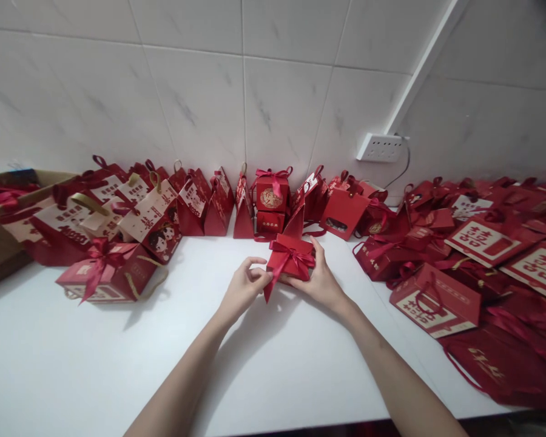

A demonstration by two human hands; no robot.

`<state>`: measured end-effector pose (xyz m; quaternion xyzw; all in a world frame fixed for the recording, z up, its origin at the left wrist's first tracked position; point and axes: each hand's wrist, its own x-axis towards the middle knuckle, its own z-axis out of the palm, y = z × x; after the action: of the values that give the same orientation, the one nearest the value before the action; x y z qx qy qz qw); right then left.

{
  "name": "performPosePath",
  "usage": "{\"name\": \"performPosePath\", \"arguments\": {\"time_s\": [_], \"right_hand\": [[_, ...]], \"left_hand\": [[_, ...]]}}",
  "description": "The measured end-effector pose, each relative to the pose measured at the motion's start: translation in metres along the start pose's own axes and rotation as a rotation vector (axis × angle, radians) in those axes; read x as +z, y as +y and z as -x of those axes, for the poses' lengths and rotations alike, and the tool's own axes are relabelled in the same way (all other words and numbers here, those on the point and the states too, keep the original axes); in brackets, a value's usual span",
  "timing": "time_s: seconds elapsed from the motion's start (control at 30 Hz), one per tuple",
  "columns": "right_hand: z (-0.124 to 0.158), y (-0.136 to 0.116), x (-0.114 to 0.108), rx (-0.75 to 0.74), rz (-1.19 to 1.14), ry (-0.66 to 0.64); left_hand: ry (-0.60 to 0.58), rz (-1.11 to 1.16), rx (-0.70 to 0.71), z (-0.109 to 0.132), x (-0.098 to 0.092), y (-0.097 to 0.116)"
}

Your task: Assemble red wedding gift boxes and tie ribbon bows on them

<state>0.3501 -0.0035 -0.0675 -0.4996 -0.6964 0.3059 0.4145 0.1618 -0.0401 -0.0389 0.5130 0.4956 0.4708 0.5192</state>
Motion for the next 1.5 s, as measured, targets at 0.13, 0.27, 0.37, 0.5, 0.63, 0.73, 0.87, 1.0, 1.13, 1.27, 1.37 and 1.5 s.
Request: {"name": "performPosePath", "arguments": {"time_s": [0.13, 0.27, 0.37, 0.5, 0.63, 0.73, 0.87, 1.0, 1.13, 1.27, 1.37, 1.5], "right_hand": [[-0.003, 0.012, -0.002, -0.161, 0.155, 0.101], [-0.006, 0.017, -0.005, -0.491, 0.274, 0.229], [-0.007, 0.014, -0.008, -0.693, 0.282, 0.309], [-0.006, 0.007, -0.008, -0.812, 0.293, 0.343], [-0.002, 0.000, -0.003, -0.859, 0.256, 0.290], [0.001, -0.001, 0.001, -0.819, 0.200, 0.281], [0.006, 0.001, 0.009, -0.749, 0.097, 0.262], [0.010, -0.001, 0.016, -0.740, 0.067, 0.284], [0.014, -0.011, 0.018, -0.773, 0.097, 0.301], [0.019, -0.022, 0.017, -0.746, 0.163, 0.302], [0.021, -0.025, 0.015, -0.740, 0.193, 0.298], [0.020, -0.024, 0.015, -0.771, 0.204, 0.297]], "left_hand": [[-0.113, -0.171, -0.140, -0.001, 0.001, -0.008], [-0.190, -0.445, -0.153, -0.005, -0.011, -0.014], [0.031, -0.550, -0.037, -0.008, -0.023, -0.010], [0.415, -0.370, 0.401, -0.004, -0.018, -0.001], [0.369, -0.376, 0.763, 0.007, 0.005, -0.001], [0.437, -0.429, 0.964, 0.013, 0.014, -0.005], [0.364, -0.612, 1.247, 0.019, 0.015, -0.010], [0.396, -0.756, 1.375, 0.022, 0.018, -0.012], [0.462, -0.743, 1.373, 0.023, 0.021, -0.014], [0.487, -0.722, 1.347, 0.023, 0.021, -0.014], [0.488, -0.697, 1.315, 0.024, 0.020, -0.014], [0.470, -0.692, 1.291, 0.024, 0.019, -0.013]]}}
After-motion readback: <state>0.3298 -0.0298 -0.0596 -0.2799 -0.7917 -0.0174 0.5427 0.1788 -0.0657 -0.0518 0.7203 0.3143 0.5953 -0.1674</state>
